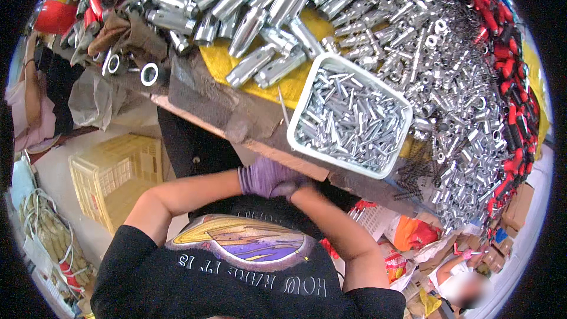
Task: Assembling small metal tubes, red handles, and fasteners into completed hand tools at a factory workbench.
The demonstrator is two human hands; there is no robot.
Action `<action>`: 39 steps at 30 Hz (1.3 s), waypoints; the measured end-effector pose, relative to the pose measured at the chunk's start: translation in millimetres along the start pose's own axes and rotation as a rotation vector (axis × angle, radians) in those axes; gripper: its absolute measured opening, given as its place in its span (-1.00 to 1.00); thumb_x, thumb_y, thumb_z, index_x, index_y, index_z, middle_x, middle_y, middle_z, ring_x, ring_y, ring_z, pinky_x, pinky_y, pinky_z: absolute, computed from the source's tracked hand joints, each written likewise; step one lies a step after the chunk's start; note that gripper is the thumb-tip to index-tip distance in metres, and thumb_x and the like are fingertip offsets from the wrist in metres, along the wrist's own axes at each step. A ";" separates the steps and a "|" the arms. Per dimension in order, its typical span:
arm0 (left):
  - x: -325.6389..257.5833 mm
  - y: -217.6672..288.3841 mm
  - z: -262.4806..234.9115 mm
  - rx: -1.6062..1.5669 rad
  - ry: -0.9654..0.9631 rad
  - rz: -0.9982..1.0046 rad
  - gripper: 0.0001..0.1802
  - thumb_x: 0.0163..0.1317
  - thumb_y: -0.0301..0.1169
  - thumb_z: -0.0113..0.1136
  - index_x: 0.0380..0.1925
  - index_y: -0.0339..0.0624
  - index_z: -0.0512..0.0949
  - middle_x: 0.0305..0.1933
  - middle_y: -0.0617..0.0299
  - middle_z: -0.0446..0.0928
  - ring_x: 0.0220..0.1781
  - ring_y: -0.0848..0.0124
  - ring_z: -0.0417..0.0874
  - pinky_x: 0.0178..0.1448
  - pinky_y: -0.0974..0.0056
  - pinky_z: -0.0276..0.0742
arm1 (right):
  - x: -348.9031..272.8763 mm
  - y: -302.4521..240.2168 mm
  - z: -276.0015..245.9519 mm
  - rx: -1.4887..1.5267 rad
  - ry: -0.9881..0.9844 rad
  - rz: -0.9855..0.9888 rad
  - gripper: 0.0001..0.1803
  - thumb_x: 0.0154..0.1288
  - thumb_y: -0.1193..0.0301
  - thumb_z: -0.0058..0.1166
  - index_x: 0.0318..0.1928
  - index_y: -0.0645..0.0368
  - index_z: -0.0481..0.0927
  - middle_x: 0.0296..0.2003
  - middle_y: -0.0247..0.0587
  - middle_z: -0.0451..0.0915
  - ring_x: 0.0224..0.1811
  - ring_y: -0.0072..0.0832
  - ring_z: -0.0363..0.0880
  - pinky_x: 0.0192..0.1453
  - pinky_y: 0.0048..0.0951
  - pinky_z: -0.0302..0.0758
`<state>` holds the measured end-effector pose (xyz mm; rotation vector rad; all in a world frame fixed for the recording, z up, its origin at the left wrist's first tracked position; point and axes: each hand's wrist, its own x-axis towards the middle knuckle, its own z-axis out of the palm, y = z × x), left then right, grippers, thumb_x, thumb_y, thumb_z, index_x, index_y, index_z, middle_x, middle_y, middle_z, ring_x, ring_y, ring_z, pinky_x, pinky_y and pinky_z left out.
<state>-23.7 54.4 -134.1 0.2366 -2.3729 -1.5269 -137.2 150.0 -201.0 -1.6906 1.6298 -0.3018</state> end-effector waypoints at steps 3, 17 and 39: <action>-7.5 -12.0 18.0 0.068 0.147 0.049 -0.54 0.09 -0.17 0.08 0.00 -0.05 0.50 0.00 0.02 0.53 0.06 0.05 0.54 0.17 0.05 0.40 | -1.9 -6.3 7.9 -0.020 -0.005 0.023 -0.60 0.27 0.11 -0.13 0.02 -0.01 0.53 0.06 -0.07 0.52 0.10 -0.11 0.46 0.20 -0.17 0.35; -2.0 -96.6 46.1 -0.012 -0.104 -0.089 -0.52 0.23 -0.09 0.04 0.11 -0.02 0.45 0.12 0.08 0.48 0.08 0.12 0.52 0.15 0.17 0.41 | 11.5 -16.6 -54.4 -0.220 -0.309 0.335 -0.64 0.29 0.16 -0.17 -0.04 0.02 0.55 0.02 -0.08 0.53 0.10 -0.08 0.46 0.18 -0.13 0.36; 50.8 -122.1 82.8 -0.199 0.033 -0.002 -0.51 0.22 -0.09 0.05 0.11 -0.03 0.44 0.13 0.08 0.47 0.10 0.13 0.50 0.18 0.17 0.40 | 9.3 -39.8 -67.9 -0.192 -0.431 0.384 -0.63 0.26 0.17 -0.11 0.00 0.03 0.51 -0.03 0.00 0.54 -0.01 -0.03 0.51 0.09 -0.12 0.42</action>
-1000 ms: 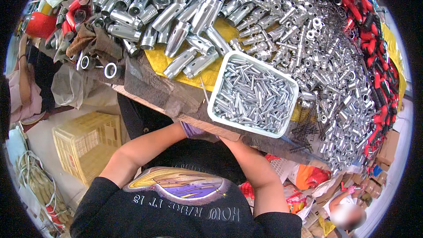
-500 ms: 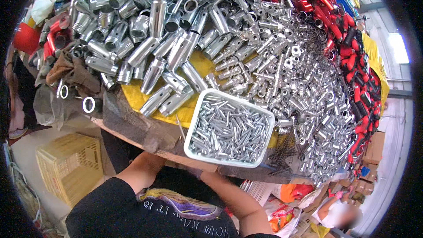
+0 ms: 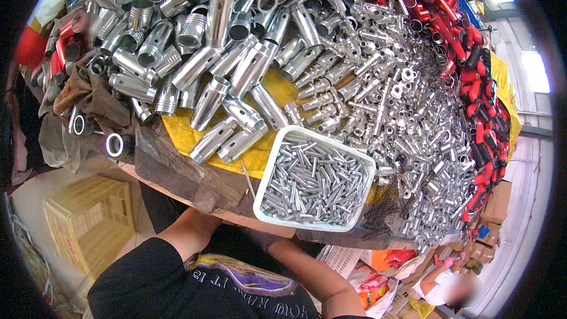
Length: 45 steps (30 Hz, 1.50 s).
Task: Assembling small metal tubes, red handles, and fasteners into completed hand tools at a factory workbench.
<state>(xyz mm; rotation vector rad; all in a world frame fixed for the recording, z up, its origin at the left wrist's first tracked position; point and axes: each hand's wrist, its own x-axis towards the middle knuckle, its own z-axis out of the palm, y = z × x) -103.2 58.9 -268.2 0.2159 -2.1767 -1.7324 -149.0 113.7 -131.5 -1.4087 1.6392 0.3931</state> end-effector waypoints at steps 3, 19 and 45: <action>-2.8 1.3 1.0 -0.019 0.019 0.001 -0.51 0.22 -0.09 0.05 0.11 -0.03 0.44 0.13 0.08 0.47 0.11 0.13 0.50 0.18 0.17 0.39 | 2.8 -4.5 -7.1 0.006 -0.023 -0.009 -0.63 0.25 0.18 -0.10 0.00 0.03 0.51 -0.03 0.01 0.54 -0.02 -0.02 0.51 0.08 -0.12 0.43; -3.6 21.4 -16.0 -0.051 0.023 0.030 -0.50 0.22 -0.09 0.05 0.12 -0.04 0.44 0.15 0.07 0.46 0.13 0.14 0.49 0.20 0.18 0.38 | -1.1 -24.7 -29.1 0.086 -0.044 -0.070 -0.62 0.23 0.19 -0.06 0.02 0.04 0.48 -0.06 0.07 0.55 -0.09 0.01 0.55 0.02 -0.11 0.47; -58.8 72.3 -18.6 1.367 0.231 0.579 -0.64 0.21 -0.18 0.07 -0.03 -0.05 0.53 -0.03 0.04 0.55 -0.04 0.19 0.57 0.12 0.13 0.47 | -41.6 25.4 -24.8 0.138 0.084 -0.235 -0.64 0.28 0.16 -0.13 0.00 0.03 0.48 -0.07 0.09 0.54 -0.09 0.00 0.55 0.02 -0.06 0.47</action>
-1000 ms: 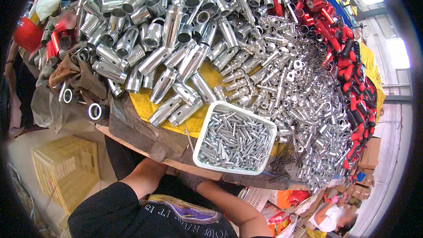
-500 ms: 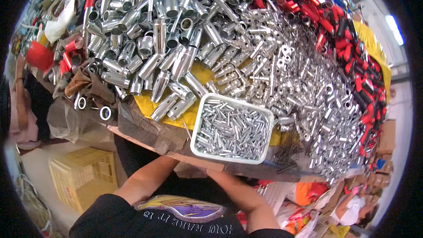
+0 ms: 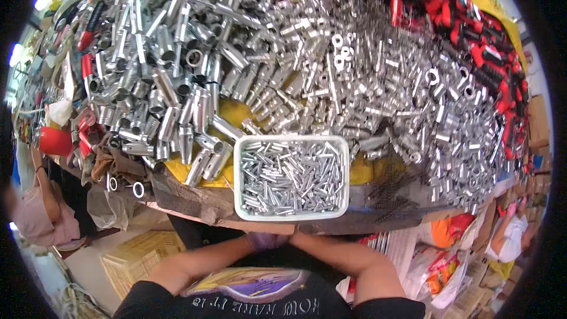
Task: Assembling small metal tubes, red handles, and fasteners into completed hand tools at a factory workbench.
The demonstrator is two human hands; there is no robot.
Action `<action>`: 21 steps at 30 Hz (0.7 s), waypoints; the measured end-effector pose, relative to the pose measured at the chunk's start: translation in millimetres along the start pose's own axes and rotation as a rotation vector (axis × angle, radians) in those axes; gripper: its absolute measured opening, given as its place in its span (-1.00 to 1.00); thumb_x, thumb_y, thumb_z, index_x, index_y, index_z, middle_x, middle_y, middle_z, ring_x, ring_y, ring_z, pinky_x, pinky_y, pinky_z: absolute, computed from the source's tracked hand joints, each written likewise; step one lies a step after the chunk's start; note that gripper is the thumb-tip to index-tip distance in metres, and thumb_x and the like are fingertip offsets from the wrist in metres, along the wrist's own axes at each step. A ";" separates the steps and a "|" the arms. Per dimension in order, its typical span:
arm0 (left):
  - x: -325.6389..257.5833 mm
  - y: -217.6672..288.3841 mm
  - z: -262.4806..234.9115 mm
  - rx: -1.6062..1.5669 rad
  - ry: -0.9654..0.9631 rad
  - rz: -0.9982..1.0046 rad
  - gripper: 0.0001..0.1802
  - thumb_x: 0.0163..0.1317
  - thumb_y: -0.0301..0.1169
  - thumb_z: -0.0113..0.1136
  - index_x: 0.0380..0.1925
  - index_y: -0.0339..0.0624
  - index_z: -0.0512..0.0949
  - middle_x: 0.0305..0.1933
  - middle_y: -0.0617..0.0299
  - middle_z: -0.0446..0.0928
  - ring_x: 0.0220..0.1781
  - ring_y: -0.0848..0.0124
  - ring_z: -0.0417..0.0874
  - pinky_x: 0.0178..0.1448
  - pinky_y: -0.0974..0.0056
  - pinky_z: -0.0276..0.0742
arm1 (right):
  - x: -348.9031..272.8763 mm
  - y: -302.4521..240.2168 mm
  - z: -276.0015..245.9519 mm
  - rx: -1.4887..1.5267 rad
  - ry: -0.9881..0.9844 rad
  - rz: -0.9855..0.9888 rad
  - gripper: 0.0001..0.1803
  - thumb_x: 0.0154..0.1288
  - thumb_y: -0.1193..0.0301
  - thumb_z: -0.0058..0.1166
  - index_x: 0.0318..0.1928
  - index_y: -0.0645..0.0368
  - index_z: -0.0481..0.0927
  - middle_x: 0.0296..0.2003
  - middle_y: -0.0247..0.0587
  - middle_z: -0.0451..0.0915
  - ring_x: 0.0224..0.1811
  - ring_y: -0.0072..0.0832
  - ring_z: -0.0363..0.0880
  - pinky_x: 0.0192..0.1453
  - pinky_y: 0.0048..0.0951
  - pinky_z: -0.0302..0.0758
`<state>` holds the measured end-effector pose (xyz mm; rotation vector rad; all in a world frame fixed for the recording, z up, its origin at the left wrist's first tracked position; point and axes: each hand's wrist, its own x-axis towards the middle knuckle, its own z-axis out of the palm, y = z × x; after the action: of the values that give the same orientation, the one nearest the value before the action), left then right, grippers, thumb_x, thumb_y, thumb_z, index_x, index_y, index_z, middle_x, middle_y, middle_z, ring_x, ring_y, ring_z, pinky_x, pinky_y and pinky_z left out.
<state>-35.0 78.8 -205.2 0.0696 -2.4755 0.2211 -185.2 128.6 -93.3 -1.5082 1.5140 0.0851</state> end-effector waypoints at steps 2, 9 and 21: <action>-12.8 -4.4 9.6 -0.030 -0.048 -0.024 -0.64 0.20 -0.18 0.07 -0.04 -0.05 0.54 -0.03 0.05 0.55 -0.04 0.19 0.57 0.11 0.13 0.47 | 16.4 -1.1 -9.9 -0.002 0.010 -0.009 -0.64 0.28 0.15 -0.14 -0.01 0.02 0.48 -0.07 0.09 0.54 -0.09 0.00 0.55 0.02 -0.05 0.47; -44.0 -25.9 38.5 -0.281 -0.366 -0.253 -0.65 0.16 -0.17 0.11 -0.08 -0.04 0.56 -0.03 0.10 0.56 -0.07 0.19 0.58 0.08 0.14 0.49 | 36.6 -8.9 -36.0 0.030 0.050 0.039 -0.64 0.29 0.14 -0.15 -0.01 0.02 0.48 -0.07 0.10 0.54 -0.09 -0.01 0.55 0.02 -0.04 0.47; 100.0 -76.3 -22.2 -0.048 -1.287 -0.428 -0.33 0.30 0.09 -0.23 0.34 0.04 0.16 0.44 0.22 0.11 0.48 0.25 0.05 0.49 0.11 -0.08 | -70.5 4.9 67.9 2.251 0.468 0.110 -0.63 0.20 0.19 0.15 -0.09 0.17 0.52 -0.41 -0.25 0.55 -0.48 -0.44 0.54 -0.32 -0.38 0.61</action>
<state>-92.9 8.1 -115.9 0.9772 -3.6049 -0.1368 -167.5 224.8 -87.3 0.4524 0.9170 -1.4512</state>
